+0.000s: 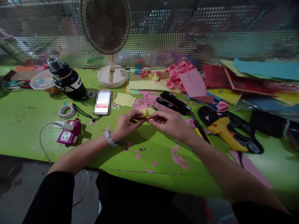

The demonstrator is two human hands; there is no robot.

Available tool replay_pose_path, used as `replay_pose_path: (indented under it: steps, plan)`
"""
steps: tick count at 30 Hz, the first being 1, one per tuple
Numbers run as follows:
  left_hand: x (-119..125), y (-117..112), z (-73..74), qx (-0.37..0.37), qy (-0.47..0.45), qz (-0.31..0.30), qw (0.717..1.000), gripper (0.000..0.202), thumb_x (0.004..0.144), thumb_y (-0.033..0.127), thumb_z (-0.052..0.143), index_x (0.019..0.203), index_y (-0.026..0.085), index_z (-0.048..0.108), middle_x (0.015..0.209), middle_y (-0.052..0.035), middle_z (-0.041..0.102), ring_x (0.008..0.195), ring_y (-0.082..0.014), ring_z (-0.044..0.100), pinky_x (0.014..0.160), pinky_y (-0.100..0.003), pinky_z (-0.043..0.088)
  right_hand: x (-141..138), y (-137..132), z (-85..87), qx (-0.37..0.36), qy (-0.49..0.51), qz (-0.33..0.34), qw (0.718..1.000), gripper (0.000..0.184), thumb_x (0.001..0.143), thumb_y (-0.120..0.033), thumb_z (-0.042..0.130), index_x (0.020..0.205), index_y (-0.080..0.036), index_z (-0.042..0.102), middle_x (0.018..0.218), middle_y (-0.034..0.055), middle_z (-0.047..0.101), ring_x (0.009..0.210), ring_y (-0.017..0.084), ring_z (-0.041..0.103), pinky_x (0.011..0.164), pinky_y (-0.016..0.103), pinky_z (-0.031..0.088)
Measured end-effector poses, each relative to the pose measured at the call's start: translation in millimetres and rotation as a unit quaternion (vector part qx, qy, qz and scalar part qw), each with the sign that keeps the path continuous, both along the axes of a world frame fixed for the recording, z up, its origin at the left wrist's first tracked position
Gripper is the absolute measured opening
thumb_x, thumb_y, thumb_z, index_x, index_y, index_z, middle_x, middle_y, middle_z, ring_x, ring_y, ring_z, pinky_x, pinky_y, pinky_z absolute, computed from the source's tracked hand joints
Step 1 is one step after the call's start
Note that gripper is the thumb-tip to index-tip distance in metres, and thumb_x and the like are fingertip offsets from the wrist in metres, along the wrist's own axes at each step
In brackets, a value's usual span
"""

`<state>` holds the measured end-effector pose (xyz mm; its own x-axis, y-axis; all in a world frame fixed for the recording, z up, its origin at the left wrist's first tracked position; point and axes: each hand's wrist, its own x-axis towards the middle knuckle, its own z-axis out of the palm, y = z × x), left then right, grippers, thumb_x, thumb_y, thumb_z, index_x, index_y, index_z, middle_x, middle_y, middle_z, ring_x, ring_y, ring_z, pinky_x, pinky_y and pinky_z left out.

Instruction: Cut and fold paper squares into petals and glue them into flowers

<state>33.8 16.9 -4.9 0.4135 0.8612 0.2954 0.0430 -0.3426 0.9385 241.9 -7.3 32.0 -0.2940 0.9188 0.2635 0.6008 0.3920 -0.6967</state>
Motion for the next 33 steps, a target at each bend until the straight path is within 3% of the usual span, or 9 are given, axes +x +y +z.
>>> replay_pose_path:
  steps: [5, 9, 13, 33]
  plan:
    - [1.9, -2.8, 1.3, -0.040, -0.042, 0.000, 0.998, 0.030, 0.085, 0.036, 0.071, 0.103, 0.013, 0.065, 0.097, -0.0100, 0.074, 0.080, -0.0139, 0.072, 0.071, -0.026, 0.062, 1.2, -3.8, 6.5, 0.005, 0.027, -0.028, 0.999, 0.010, 0.084, -0.031, 0.068, 0.088, -0.023, 0.073, 0.074, 0.0030, 0.072, 0.063, 0.018, 0.065, 0.058, 0.031, 0.051]
    - [4.4, -4.3, -1.3, -0.102, -0.095, -0.019, 0.990, 0.032, 0.086, 0.041, 0.070, 0.103, 0.014, 0.070, 0.100, -0.0101, 0.076, 0.093, -0.0188, 0.074, 0.078, -0.032, 0.064, -1.2, -9.9, 15.3, 0.017, 0.075, -0.078, 0.994, 0.011, 0.084, -0.033, 0.070, 0.088, -0.024, 0.073, 0.074, 0.0030, 0.072, 0.061, 0.017, 0.064, 0.055, 0.031, 0.051]
    - [5.0, -5.5, -5.8, -0.114, -0.092, -0.012, 0.989, 0.034, 0.084, 0.042, 0.072, 0.104, 0.015, 0.073, 0.101, -0.0097, 0.077, 0.093, -0.0199, 0.074, 0.085, -0.039, 0.064, -7.3, -13.1, 17.7, 0.047, 0.084, -0.096, 0.991, 0.009, 0.085, -0.031, 0.069, 0.088, -0.024, 0.073, 0.078, 0.0040, 0.073, 0.062, 0.018, 0.065, 0.056, 0.032, 0.053]
    - [0.1, -4.8, -9.7, 0.088, 0.034, 0.013, 0.995, 0.025, 0.089, 0.033, 0.066, 0.107, 0.018, 0.075, 0.098, -0.0102, 0.078, 0.080, -0.0175, 0.075, 0.075, -0.033, 0.063, -9.1, -10.3, 10.6, 0.008, 0.106, -0.090, 0.990, 0.013, 0.082, -0.032, 0.070, 0.088, -0.021, 0.074, 0.074, 0.0046, 0.073, 0.060, 0.017, 0.065, 0.057, 0.032, 0.054]
